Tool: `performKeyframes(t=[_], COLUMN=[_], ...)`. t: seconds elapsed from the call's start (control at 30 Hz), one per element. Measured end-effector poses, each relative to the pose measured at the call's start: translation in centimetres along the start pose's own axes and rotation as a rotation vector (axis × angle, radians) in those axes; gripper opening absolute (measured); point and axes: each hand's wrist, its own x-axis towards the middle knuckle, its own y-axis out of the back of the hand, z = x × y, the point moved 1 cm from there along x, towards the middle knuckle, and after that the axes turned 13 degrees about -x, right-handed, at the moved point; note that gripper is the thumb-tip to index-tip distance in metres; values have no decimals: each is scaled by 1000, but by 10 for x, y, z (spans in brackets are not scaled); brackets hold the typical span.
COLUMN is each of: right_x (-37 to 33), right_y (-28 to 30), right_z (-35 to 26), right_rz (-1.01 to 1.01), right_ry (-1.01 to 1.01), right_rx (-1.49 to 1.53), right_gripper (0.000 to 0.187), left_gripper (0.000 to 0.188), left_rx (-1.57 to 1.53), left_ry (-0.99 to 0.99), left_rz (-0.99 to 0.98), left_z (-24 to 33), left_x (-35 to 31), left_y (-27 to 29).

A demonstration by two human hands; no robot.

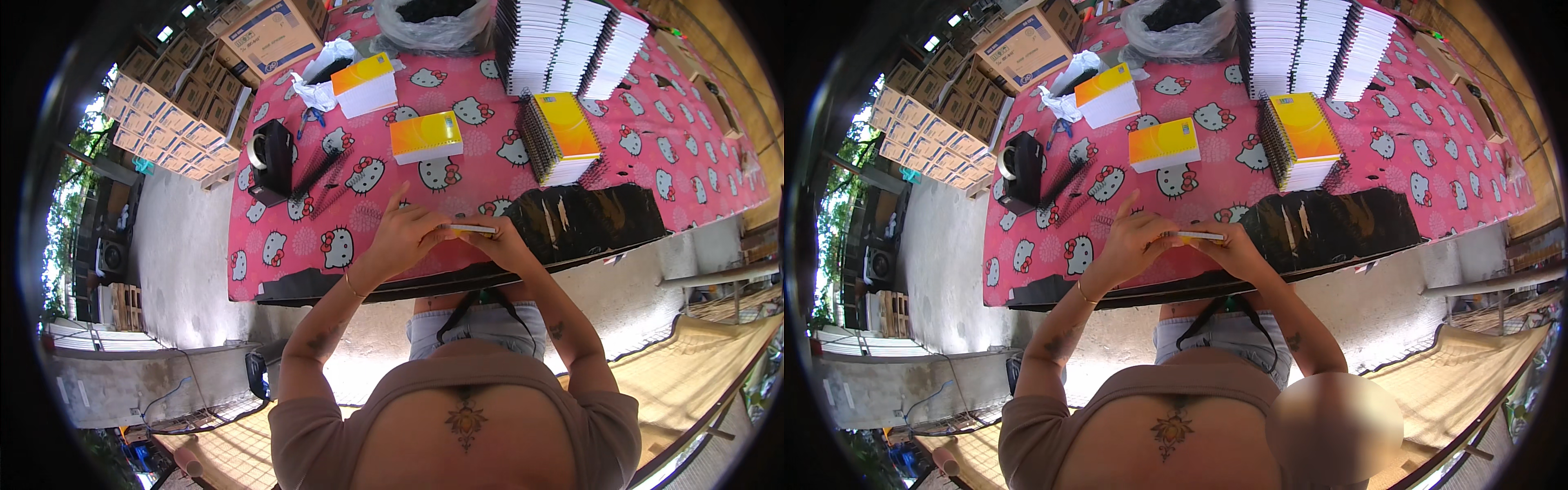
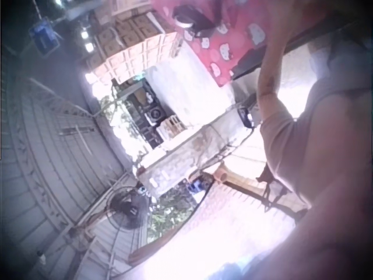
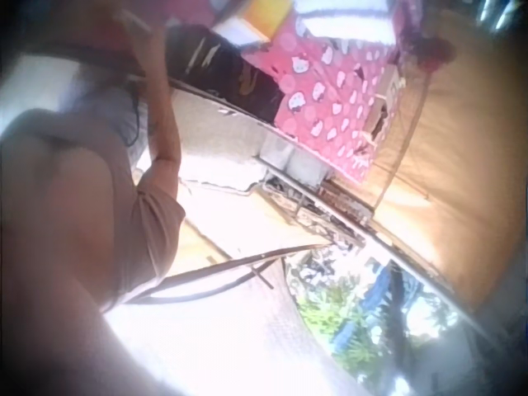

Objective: The person applies adhesive labels to the spiral binding of small yellow notepads by hand and then stacks the notepads on top of one another.

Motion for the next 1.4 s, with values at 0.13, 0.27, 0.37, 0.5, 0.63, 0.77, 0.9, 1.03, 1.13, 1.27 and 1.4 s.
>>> performKeyframes(t=[0.13,0.27,0.37,0.5,0.63,0.77,0.9,1.03,1.13,1.27,1.4], right_x=[0,-1,-1,8,8,6,4,3,6,5,9], right_y=[1,1,-2,-8,-8,-9,-4,-9,-11,-9,-9], right_z=[-5,-3,5,2,1,5,3,7,5,9,5], right_rz=[-1,7,43,59,26,24,-12,37,34,37,26], right_ry=[-14,-39,-59,-66,29,-28,-56,-58,-40,-22,-34], right_rx=[0,0,-19,-30,-66,-45,-94,-86,-71,-109,-135], right_gripper=[24,25,27,27,27,28,27,26,26,25,22], left_gripper=[21,44,70,81,84,86,91,92,93,88,84], left_rx=[-9,283,438,410,557,460,648,486,547,553,539], left_ry=[-24,6,95,97,183,57,131,72,89,74,46], left_rz=[-2,-3,-45,-91,-22,-70,76,-115,-46,-80,-44], left_z=[-1,4,22,20,25,23,18,23,21,21,28], left_x=[4,3,-18,-66,-18,-63,-2,-48,-36,-40,-22], left_y=[1,-3,-27,-62,-29,-68,-34,-68,-64,-69,-60])
